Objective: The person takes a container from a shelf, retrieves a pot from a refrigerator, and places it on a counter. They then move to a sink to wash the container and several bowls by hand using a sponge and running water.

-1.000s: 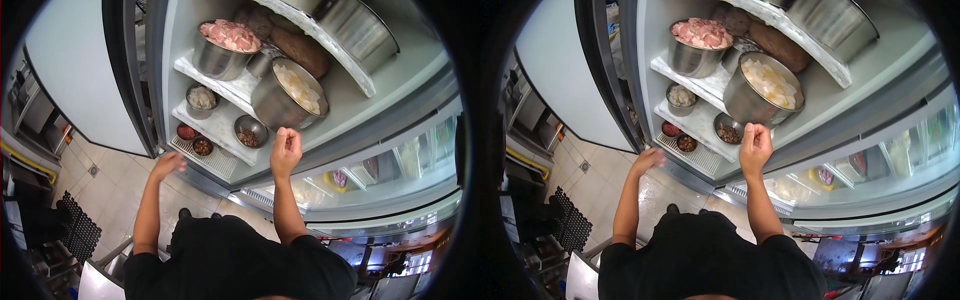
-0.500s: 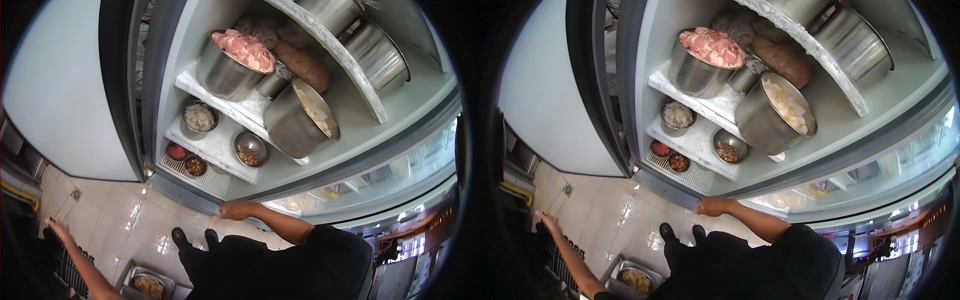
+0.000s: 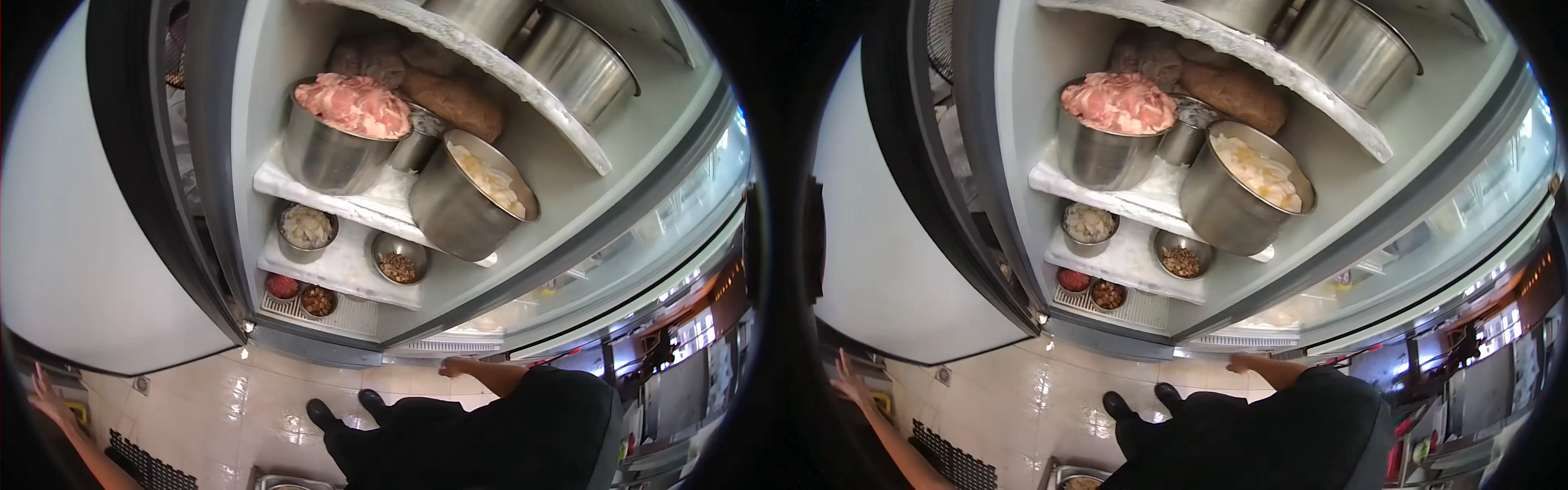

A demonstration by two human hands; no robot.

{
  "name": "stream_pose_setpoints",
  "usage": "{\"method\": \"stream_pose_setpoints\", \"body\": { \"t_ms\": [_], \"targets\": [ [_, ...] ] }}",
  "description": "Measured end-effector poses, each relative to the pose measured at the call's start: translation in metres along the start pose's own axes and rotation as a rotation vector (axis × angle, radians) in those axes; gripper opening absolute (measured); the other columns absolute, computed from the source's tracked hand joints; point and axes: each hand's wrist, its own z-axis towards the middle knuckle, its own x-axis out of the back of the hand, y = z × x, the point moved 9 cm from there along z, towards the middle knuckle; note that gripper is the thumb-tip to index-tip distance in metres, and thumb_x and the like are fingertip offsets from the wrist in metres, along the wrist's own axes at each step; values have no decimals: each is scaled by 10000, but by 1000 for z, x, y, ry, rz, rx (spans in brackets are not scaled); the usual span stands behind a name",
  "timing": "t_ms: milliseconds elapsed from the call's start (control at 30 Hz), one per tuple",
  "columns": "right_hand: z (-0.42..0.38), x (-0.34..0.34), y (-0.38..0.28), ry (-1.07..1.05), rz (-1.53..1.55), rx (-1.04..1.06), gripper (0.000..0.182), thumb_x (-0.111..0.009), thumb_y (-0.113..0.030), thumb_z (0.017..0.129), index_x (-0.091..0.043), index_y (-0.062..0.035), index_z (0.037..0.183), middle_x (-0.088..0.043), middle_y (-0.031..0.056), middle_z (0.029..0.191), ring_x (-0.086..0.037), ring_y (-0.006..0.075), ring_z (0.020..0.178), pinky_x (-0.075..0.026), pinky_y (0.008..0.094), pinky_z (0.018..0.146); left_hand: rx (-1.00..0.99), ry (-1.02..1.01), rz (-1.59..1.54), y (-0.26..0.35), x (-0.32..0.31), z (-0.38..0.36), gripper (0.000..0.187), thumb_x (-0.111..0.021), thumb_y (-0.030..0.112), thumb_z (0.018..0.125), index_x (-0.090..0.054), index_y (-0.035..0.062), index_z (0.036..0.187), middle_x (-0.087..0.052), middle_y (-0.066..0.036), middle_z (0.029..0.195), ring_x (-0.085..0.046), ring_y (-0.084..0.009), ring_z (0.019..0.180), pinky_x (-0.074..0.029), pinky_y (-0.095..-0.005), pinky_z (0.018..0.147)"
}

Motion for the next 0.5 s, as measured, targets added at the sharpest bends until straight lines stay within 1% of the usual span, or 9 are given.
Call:
{"method": "stream_pose_setpoints", "body": {
  "t_ms": [67, 100, 167, 200, 233, 300, 333, 400, 500],
  "targets": [
    [-4, -27, 13, -199, 221, -112, 418, -474, -421, 875, -592, -21, 904, -653, 138, 858, -639, 249, 710, -512, 400, 662, 13, -15, -47, 9, -18, 10, 737, -67, 642, 896, -186, 165, 1447, -251, -2, 1490, -78, -274, 1402, 10, -586, 1069],
    [0, -31, 11, -198, 221, -112, 418, -474, -421, 875, -592, -21, 904, -653, 138, 858, -639, 249, 710, -512, 400, 662, 45, -15, -92, 4, -22, 13, 728, -76, 636, 901, -192, 167, 1446, -243, -3, 1493, -68, -276, 1402, 0, -582, 1073],
    [-4, -46, 8, -190, 462, -144, 377, -490, -389, 876, -580, -24, 898, -641, 98, 783, -624, 187, 622, -525, 334, 576, 12, 15, -72, -4, -9, 38, 712, -88, 628, 906, -200, 176, 1444, -228, 4, 1497, -52, -270, 1404, 4, -580, 1073],
    [-5, -52, 8, -209, 455, -150, 377, -490, -389, 876, -580, -24, 898, -641, 98, 783, -624, 187, 622, -525, 334, 576, -30, 38, -49, -6, 3, 50, 695, -101, 620, 912, -208, 185, 1443, -213, 10, 1502, -37, -263, 1406, 7, -577, 1073],
    [-1, -50, 5, -184, 503, -126, 380, -493, -392, 878, -575, -22, 892, -636, 93, 776, -624, 182, 631, -525, 319, 563, -118, 95, 85, 2, 4, 48, 706, -161, 589, 929, -196, 98, 1436, -295, -106, 1461, -221, -289, 1367, -167, -499, 1087],
    [0, -41, -9, -124, 639, -104, 391, -484, -406, 886, -562, -23, 872, -617, 79, 745, -622, 173, 644, -525, 304, 557, -194, 166, 195, 13, -1, 44, 715, -153, 594, 925, -208, 74, 1413, -305, -126, 1439, -236, -300, 1348, -179, -496, 1080],
    [-2, -38, -16, -131, 637, -108, 391, -484, -406, 886, -562, -23, 872, -617, 79, 745, -622, 173, 644, -525, 304, 557, -218, 193, 218, 18, -4, 39, 720, -149, 597, 923, -215, 63, 1401, -310, -136, 1428, -244, -306, 1339, -184, -495, 1077],
    [-6, -31, -20, -109, 680, -146, 389, -439, -387, 893, -555, -16, 905, -631, 98, 749, -621, 183, 615, -515, 324, 559, -252, 256, 256, 20, -9, 24, 732, -141, 602, 918, -227, 39, 1378, -319, -156, 1407, -258, -317, 1321, -196, -491, 1070],
    [-17, -27, -27, -116, 655, -153, 427, -425, -417, 911, -551, -10, 893, -620, 92, 738, -621, 177, 628, -512, 307, 546, -277, 344, 331, 13, -2, 6, 753, -129, 610, 912, -245, 4, 1344, -334, -185, 1374, -281, -334, 1293, -213, -487, 1060]
  ]
}}
